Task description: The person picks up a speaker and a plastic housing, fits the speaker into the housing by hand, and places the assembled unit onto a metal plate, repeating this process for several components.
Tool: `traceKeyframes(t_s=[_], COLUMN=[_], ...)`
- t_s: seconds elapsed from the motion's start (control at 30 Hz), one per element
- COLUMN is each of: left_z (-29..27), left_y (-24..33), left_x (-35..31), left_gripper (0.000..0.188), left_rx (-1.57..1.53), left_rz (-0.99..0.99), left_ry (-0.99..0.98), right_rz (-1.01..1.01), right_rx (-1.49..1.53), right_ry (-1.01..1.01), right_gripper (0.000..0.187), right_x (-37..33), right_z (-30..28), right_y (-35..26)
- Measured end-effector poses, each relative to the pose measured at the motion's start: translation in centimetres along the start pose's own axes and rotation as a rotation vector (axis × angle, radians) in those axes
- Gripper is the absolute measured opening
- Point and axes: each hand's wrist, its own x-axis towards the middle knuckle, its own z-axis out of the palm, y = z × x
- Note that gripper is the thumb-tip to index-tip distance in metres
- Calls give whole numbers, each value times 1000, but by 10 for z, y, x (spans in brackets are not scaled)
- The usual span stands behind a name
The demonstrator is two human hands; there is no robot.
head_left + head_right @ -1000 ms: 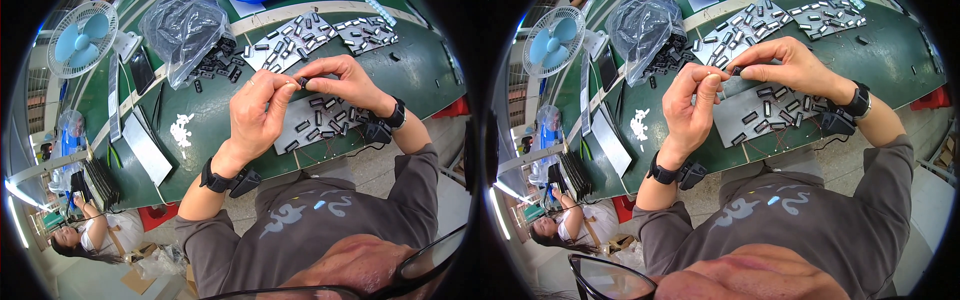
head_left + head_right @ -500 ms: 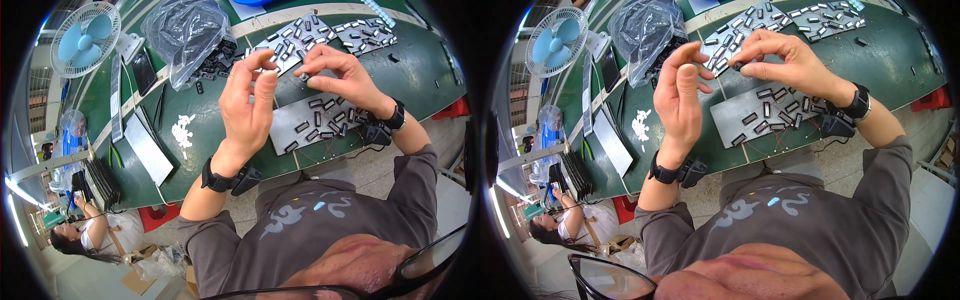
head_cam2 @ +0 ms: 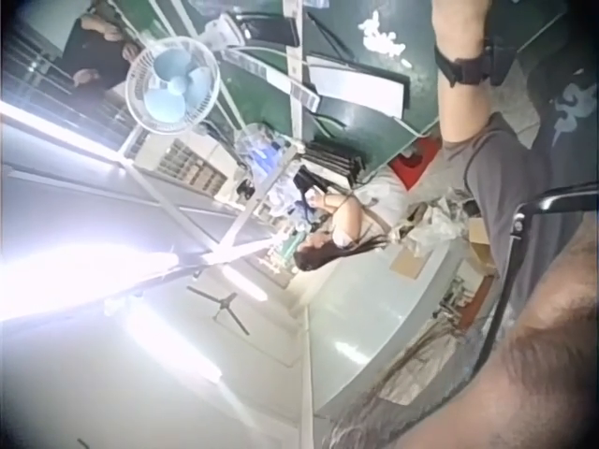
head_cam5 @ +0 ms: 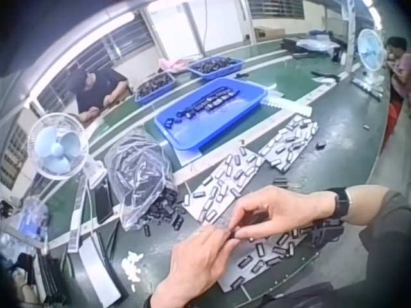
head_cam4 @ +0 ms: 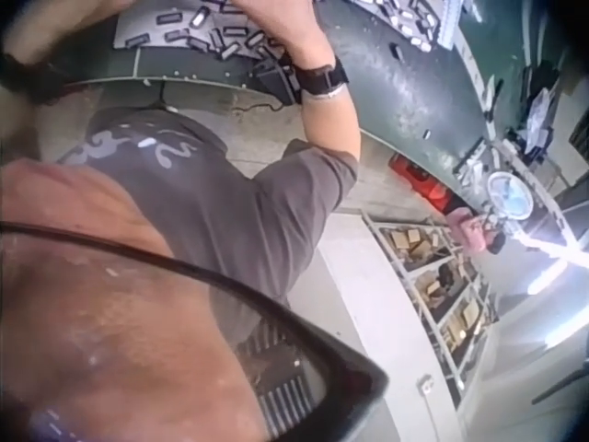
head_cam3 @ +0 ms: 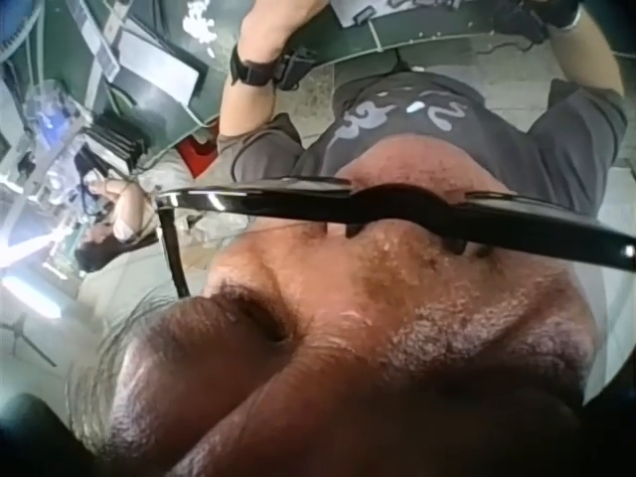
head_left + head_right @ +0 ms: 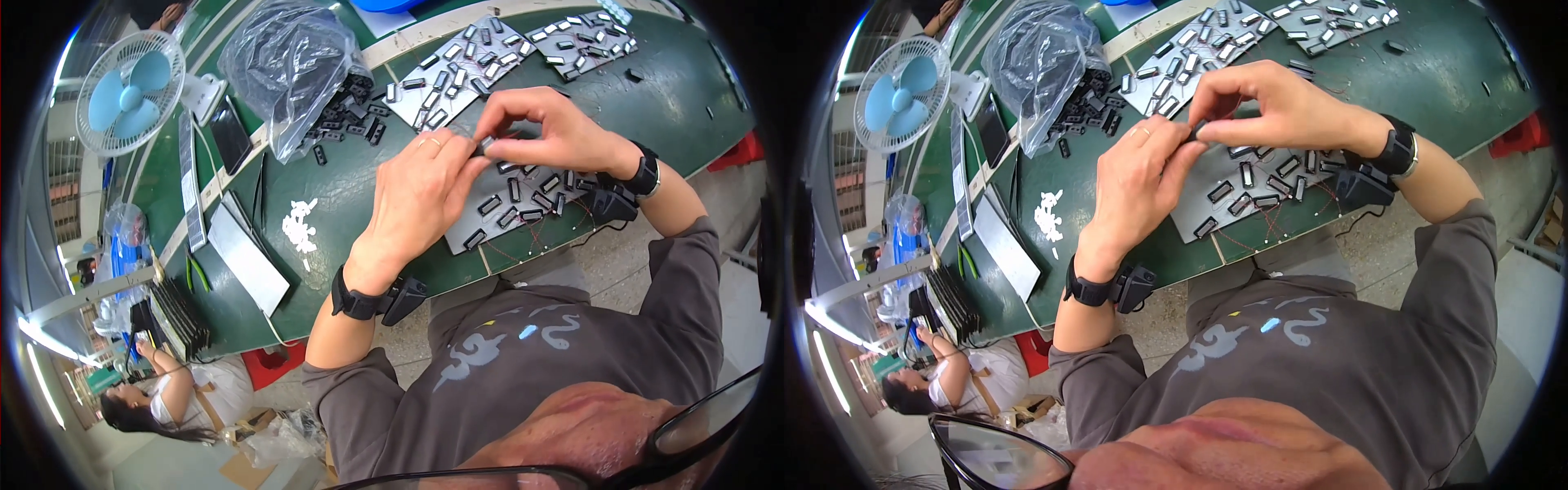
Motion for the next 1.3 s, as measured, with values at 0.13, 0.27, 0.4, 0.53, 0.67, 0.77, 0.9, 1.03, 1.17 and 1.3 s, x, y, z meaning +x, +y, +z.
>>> traceKeyframes(t_s=[0.13, 0.27, 0.4, 0.53, 0.67, 0.77, 0.9, 1.03, 1.17, 1.3], left_z=[-7, -13, -13, -10, -9, -5, -8, -25, -27, -8], left_y=[10, 13, 8, -2, -2, -6, -12, 5, 46, 56], left_x=[-1, 4, 6, 5, 3, 6, -3, -21, -47, -74], left_gripper=[19, 19, 19, 16, 11, 9, 8, 8, 10, 10], left_rx=[53, 12, -102, -191, -212, -211, -122, 126, 177, 175], left_rz=[108, 98, 21, -26, -21, -28, -33, -9, -45, -117], left_ry=[-80, -11, 198, 249, 227, 217, 184, 63, -104, -96], right_rz=[-242, -359, 112, 13, -17, -49, 3, 28, 98, 141], right_rx=[-287, -470, -379, -682, -770, -814, -783, -728, -510, -223], right_ry=[-76, 65, 357, 299, 294, 291, 223, 343, 556, 511], right_gripper=[15, 17, 17, 15, 17, 14, 20, 14, 12, 12], right_x=[-5, -20, -54, -77, -73, -70, -67, -66, -77, -65], right_z=[-6, -16, -50, -45, -46, -46, -48, -52, -64, -50], right_y=[-2, -20, -6, 20, 27, 30, 25, 16, -9, -27])
